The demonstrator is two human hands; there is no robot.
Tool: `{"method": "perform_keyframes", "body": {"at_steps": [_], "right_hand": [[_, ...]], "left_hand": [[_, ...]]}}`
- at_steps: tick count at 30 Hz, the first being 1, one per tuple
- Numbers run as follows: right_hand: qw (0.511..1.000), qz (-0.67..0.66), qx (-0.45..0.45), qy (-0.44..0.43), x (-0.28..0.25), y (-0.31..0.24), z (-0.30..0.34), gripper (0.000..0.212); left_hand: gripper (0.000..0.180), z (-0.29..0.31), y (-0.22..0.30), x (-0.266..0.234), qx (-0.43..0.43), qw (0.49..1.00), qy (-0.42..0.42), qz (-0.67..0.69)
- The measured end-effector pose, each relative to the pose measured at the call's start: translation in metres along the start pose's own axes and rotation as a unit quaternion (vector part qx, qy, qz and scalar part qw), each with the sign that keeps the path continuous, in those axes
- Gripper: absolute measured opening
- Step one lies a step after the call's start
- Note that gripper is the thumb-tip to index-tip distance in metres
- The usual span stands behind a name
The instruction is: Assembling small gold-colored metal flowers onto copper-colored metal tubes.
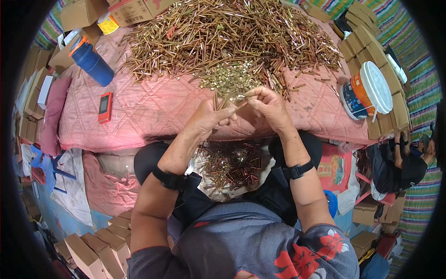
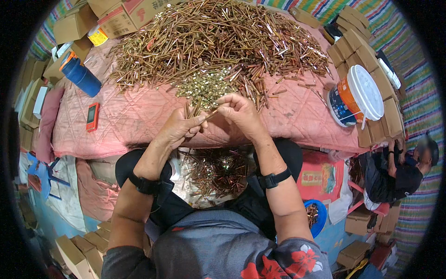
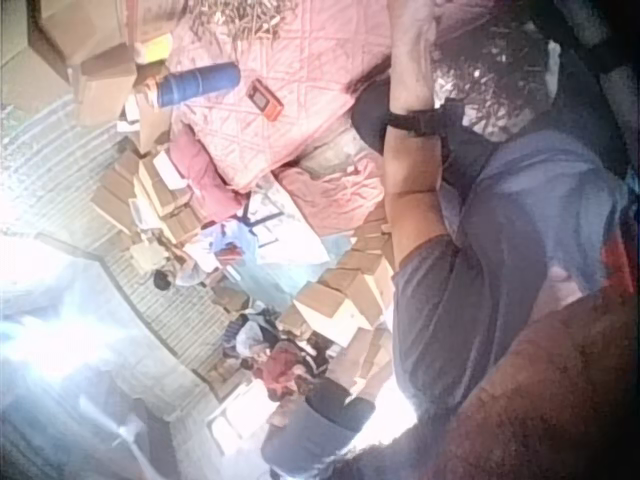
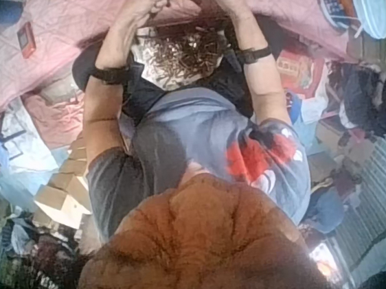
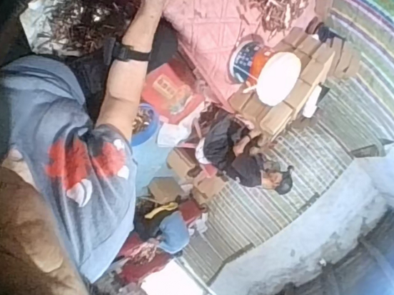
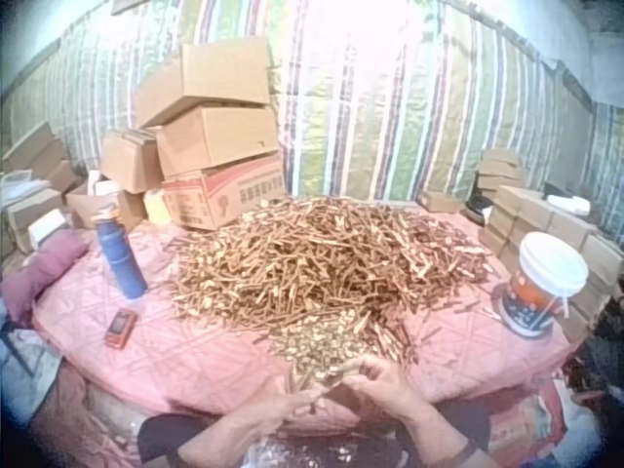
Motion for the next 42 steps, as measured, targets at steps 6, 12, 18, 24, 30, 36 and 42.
{"method": "perform_keyframes", "body": {"at_steps": [6, 12, 18, 24, 30, 36, 42], "right_hand": [[0.991, 0.112, -0.063, 0.031, -0.011, 0.008, 0.000, 0.005], [0.990, 0.116, -0.075, 0.006, -0.014, 0.008, 0.001, 0.008], [0.994, 0.087, -0.069, -0.014, -0.005, -0.001, 0.006, 0.010], [0.967, 0.114, -0.134, 0.184, -0.038, -0.013, 0.004, 0.010], [0.905, 0.265, -0.195, 0.272, -0.053, -0.023, 0.006, 0.005], [0.812, 0.515, -0.168, 0.219, -0.039, -0.010, 0.000, 0.016], [0.777, 0.574, -0.162, 0.199, -0.036, -0.006, -0.004, 0.020]], "left_hand": [[0.015, -0.003, 0.001, 0.004, 0.001, 1.000, -0.011, -0.015], [0.016, -0.001, 0.003, 0.006, 0.001, 1.000, -0.010, -0.021], [0.017, 0.001, 0.001, 0.003, -0.012, 0.999, -0.022, -0.021], [0.020, 0.003, 0.006, 0.010, -0.013, 0.993, -0.035, -0.114], [0.026, -0.003, 0.005, -0.002, -0.002, 1.000, 0.024, 0.000], [0.025, -0.006, 0.004, 0.001, -0.064, 0.990, 0.062, 0.109], [0.022, -0.008, 0.001, -0.011, -0.053, 0.992, 0.024, 0.115]]}}
Point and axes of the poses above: each hand's wrist, its own z-axis away from the middle knuckle, its own x-axis out of the palm, y = z × x, the point moved 2 cm from there along -z, towards the middle knuckle, and after that the axes turned 7 degrees about -z, right-handed, at the moved point
